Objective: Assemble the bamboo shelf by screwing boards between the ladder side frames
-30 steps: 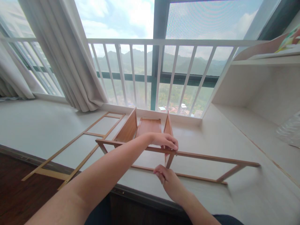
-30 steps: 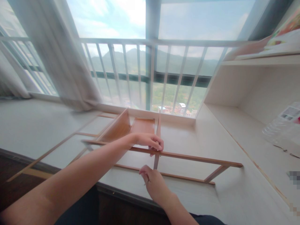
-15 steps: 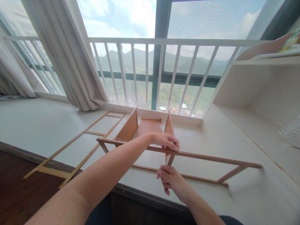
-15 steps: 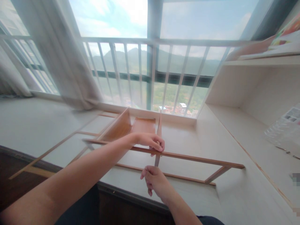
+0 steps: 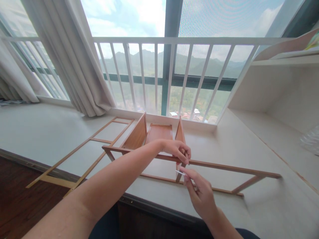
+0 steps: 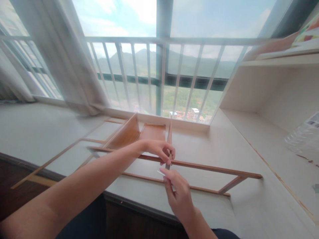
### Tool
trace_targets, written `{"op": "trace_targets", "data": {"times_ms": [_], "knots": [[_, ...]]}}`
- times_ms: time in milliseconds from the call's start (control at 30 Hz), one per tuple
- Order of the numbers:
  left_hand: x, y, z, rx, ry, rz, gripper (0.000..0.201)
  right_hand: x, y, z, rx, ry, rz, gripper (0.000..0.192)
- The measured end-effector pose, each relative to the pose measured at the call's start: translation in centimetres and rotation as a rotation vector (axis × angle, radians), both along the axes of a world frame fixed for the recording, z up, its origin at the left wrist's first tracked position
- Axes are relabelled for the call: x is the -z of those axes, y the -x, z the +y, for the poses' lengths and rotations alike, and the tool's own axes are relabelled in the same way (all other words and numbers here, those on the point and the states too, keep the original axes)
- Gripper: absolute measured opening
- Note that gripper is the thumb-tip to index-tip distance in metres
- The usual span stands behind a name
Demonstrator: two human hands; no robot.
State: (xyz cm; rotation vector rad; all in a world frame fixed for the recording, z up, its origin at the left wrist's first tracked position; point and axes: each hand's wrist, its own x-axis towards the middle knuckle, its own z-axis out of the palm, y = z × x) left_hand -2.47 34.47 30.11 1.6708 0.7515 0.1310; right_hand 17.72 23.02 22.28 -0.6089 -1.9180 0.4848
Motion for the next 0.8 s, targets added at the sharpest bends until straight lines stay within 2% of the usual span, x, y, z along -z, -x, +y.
{"op": "trace_targets", "data": {"times_ms": [100,200,300,433,533,800], "knots": [[-0.1,0.0,0.0,0.010,-0.009,0.007,0.057,0.3,-0.8,0.5,0.055,-0.097,0.091,0.025],[-0.1,0.0,0.0,0.015,-0.022,0.014,0.056,0.6,-1.9,1.4,0.067,-0.086,0.167,0.026],[-0.1,0.0,0.0,0.010,-0.014,0.014,0.055,0.1,-2.9,2.2,0.115,-0.120,0.085,0.026],[0.0,0.0,0.0,0.012,-0.008,0.000,0.053,-1.5,-3.7,2.7,0.170,-0.253,-0.074,0.014],[0.1,0.0,0.0,0.014,-0.003,-0.008,0.051,-2.3,-3.7,2.6,0.173,-0.314,-0.088,0.010],[0.2,0.0,0.1,0.002,0.000,0.023,0.053,-2.0,-3.3,2.5,0.123,-0.270,-0.164,0.021]]}}
